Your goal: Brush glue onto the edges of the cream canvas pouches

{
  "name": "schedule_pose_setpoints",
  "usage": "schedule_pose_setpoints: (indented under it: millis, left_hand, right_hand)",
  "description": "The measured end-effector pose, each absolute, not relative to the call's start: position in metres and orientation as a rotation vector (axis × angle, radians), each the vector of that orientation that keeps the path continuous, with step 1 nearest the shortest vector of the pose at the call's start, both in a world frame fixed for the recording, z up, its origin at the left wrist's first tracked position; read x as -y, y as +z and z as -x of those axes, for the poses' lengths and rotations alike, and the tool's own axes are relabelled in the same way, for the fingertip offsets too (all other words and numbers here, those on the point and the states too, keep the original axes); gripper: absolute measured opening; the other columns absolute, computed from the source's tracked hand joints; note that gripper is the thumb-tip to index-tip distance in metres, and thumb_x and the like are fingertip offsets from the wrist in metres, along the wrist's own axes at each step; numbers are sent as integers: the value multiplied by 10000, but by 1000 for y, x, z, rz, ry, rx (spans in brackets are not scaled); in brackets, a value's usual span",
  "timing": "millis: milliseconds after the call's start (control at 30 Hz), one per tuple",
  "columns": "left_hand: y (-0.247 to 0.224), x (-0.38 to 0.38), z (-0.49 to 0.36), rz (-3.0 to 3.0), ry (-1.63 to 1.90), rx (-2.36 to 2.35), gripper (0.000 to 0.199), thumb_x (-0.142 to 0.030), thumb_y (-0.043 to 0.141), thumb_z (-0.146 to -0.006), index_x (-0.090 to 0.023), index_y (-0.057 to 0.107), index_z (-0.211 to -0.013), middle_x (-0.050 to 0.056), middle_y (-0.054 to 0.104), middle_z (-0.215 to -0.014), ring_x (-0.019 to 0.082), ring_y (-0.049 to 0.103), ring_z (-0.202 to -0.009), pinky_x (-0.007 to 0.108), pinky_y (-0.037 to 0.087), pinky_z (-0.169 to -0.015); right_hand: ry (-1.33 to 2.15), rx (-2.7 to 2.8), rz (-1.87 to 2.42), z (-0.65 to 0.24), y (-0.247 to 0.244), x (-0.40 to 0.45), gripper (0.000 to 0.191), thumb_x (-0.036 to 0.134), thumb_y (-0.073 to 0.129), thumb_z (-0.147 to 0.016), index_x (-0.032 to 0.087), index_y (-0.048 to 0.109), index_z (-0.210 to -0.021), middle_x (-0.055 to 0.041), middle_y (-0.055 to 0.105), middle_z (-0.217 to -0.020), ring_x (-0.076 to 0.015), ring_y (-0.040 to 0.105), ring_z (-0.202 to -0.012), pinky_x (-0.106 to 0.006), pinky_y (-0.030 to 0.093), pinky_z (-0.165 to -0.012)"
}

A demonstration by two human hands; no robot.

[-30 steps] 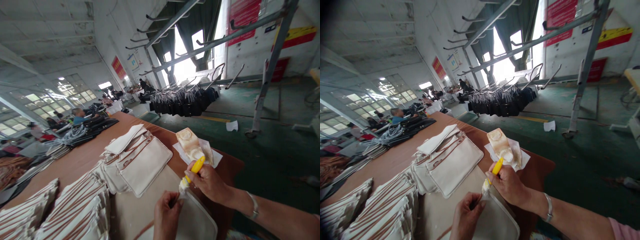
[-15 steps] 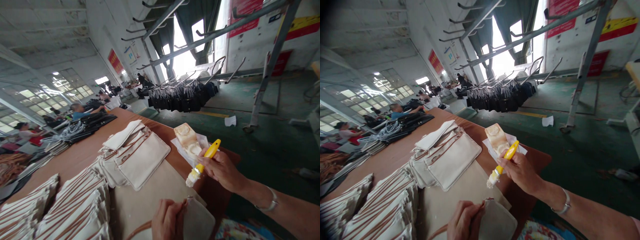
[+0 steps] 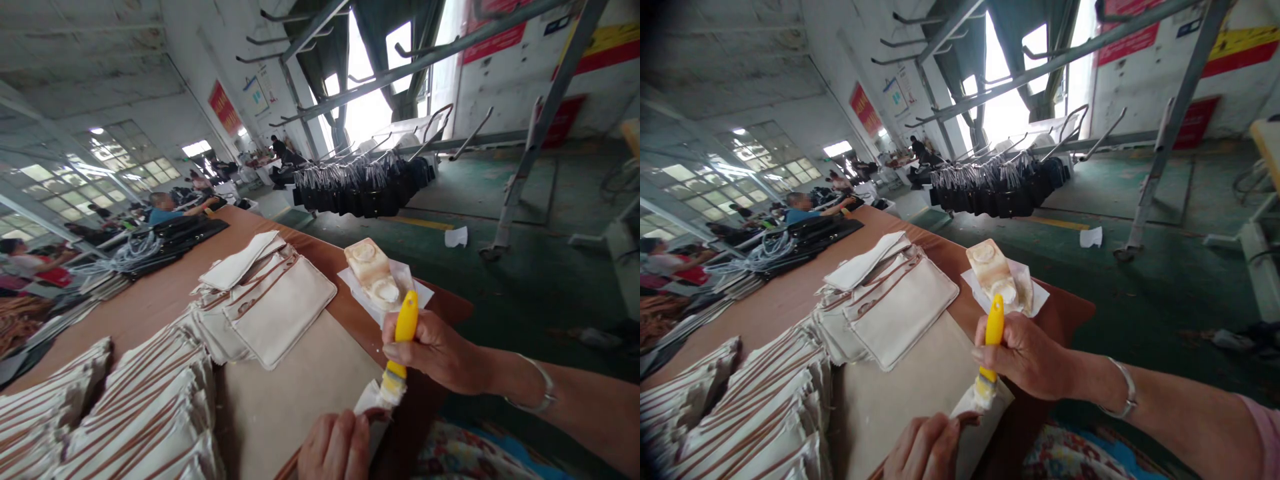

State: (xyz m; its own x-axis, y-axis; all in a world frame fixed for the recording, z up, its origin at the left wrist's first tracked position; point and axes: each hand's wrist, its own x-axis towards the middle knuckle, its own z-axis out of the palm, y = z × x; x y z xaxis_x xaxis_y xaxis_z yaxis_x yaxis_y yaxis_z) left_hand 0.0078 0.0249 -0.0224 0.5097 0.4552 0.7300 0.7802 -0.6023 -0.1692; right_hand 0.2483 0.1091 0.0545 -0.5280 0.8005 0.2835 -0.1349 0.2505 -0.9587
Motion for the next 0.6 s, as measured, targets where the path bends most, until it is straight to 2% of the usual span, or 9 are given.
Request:
schedule_pose_setpoints:
  millis: [133,333,467,600]
  left_hand:
    - [-15,-23,-10,2285,-903,1024,95,-74,584,-877,-121,640,-938,78,701,-729,161,587,-576,267,438,-526]
    - [-20,-25,-6,2275,-928,1046,111,-42,600,-853,-130,642,-906,75,697,-729,155,588,-589,261,438,-536]
    - [-17,-23,-5,2283,-931,1061,144,-33,642,-816,-116,636,-934,80,685,-739,149,567,-585,265,440,-536]
    - [2,-12,-7,2315,-861,1148,169,-54,634,-823,-133,619,-971,53,661,-724,146,561,-574,267,454,-532]
  right_hand:
    - [1322,1663,660,-251,60,-110,221,318,546,-960,167,531,-798,29,457,-671,-113,404,-607,-236,353,-581]
    - [1397,1763,599,-244,56,-109,242,342,538,-959,174,509,-788,34,448,-643,-111,386,-569,-241,338,-547]
    - [1323,1663,696,-241,57,-108,250,372,530,-972,188,529,-803,34,436,-645,-113,384,-555,-241,336,-523]
    - [1356,1795,748,-250,40,-100,247,412,503,-988,218,562,-848,4,480,-679,-146,453,-598,-260,403,-554]
